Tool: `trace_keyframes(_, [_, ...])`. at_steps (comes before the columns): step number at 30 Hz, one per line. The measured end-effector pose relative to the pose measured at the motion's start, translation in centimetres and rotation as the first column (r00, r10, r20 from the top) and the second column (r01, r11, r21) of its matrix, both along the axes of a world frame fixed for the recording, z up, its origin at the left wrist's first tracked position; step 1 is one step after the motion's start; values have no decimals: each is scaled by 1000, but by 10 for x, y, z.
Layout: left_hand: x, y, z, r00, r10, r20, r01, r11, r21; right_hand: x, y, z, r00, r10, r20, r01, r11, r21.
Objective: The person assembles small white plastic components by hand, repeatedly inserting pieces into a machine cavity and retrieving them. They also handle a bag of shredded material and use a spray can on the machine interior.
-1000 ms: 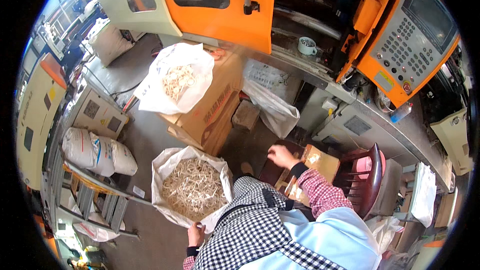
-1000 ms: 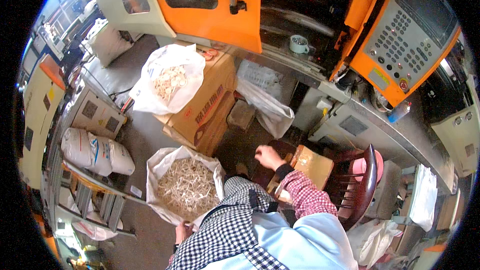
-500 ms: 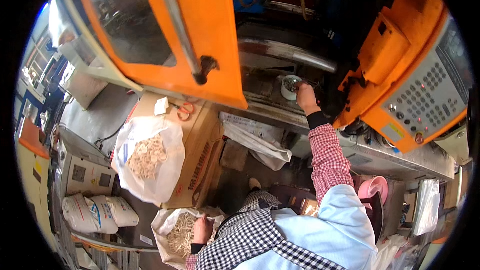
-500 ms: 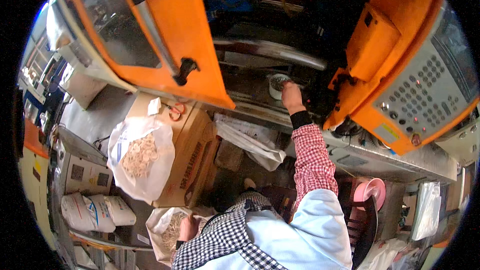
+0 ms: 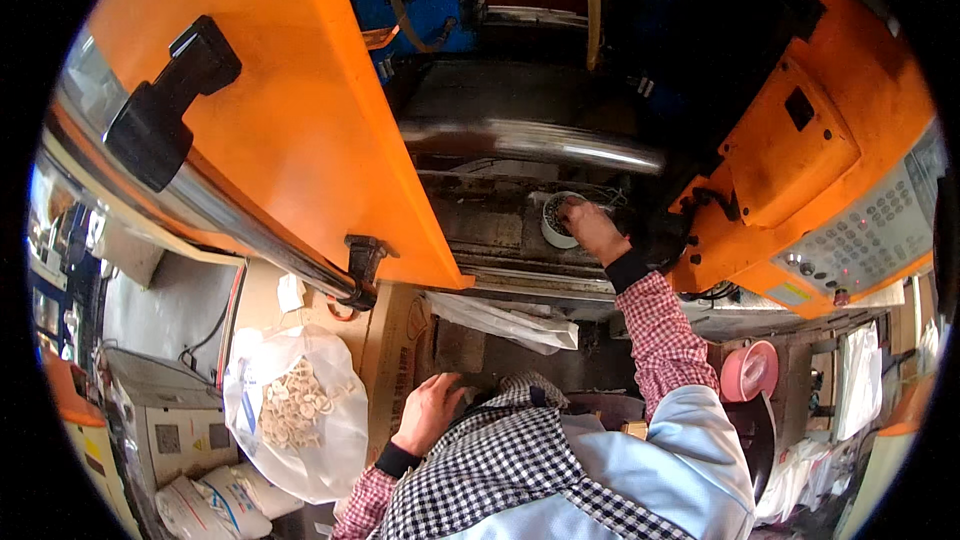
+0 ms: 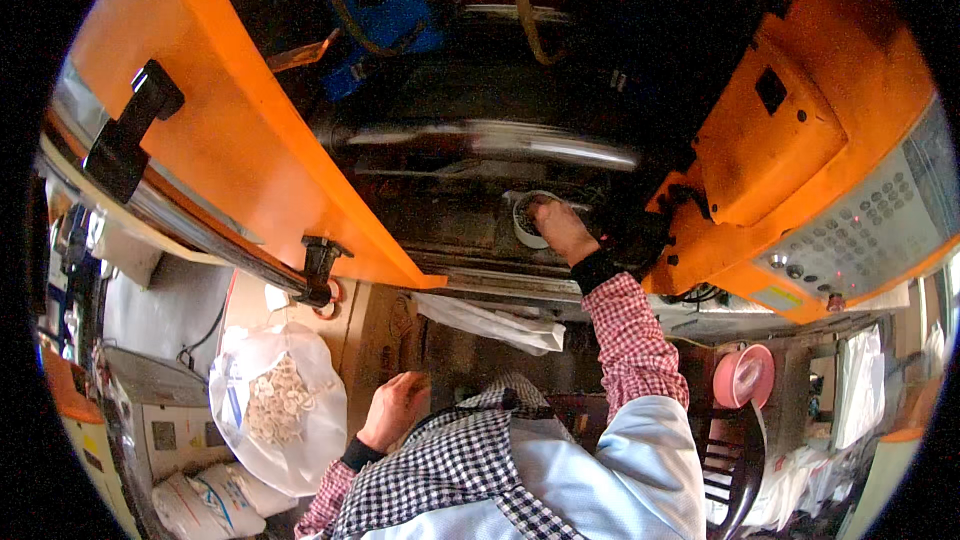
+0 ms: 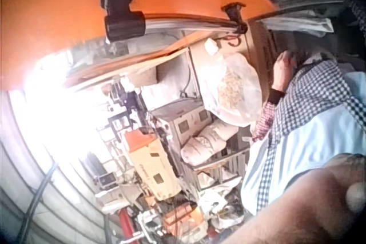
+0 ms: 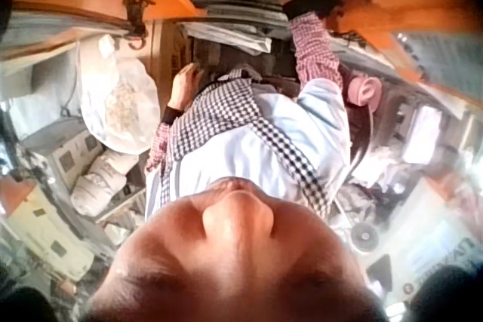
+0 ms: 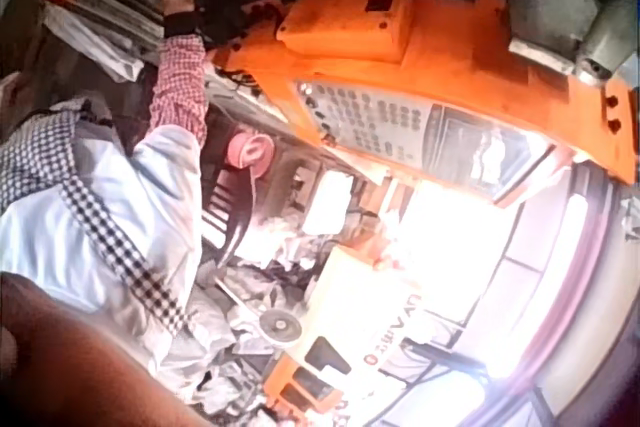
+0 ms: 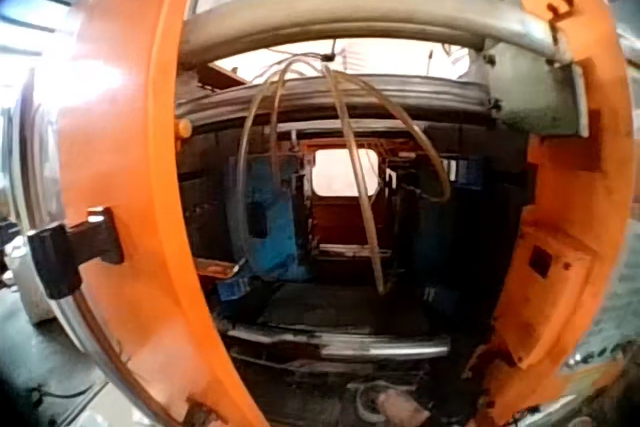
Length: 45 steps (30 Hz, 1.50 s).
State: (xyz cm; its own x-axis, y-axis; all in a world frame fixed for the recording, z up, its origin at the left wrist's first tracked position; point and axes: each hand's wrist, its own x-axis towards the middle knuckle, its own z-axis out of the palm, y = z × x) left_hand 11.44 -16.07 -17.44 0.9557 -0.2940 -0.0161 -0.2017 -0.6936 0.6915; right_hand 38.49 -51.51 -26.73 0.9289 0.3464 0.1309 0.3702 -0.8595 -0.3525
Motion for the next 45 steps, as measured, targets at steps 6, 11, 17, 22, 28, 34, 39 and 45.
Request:
trace_keyframes(6, [72,-30,21,938,-323,-126,285,925,-250,-19,17,53,999,-42,17,39,990,132])
trace_keyframes(11, [131,-86,19,805,-423,-415,103,790,-604,-23,12,51,997,6,79,-20,983,181])
trace_keyframes(17, [200,-149,-4,631,-365,-685,-546,418,-726,-27,17,71,984,-9,178,-58,929,365])
trace_keyframes(22, [238,-178,-18,606,-305,-735,-701,233,-674,-35,27,96,985,122,121,-164,879,448])
trace_keyframes(28, [252,-185,-36,560,-378,-737,-745,160,-648,-35,21,101,978,197,71,-207,851,484])
trace_keyframes(34, [251,-177,-22,586,-401,-704,-710,166,-685,-30,19,99,987,154,37,-147,805,575])
trace_keyframes(39, [254,-170,-26,609,-406,-681,-700,129,-703,-26,22,99,990,140,8,-119,809,576])
trace_keyframes(45, [257,-157,-19,616,-470,-632,-669,112,-735,-25,32,108,995,98,6,-83,809,581])
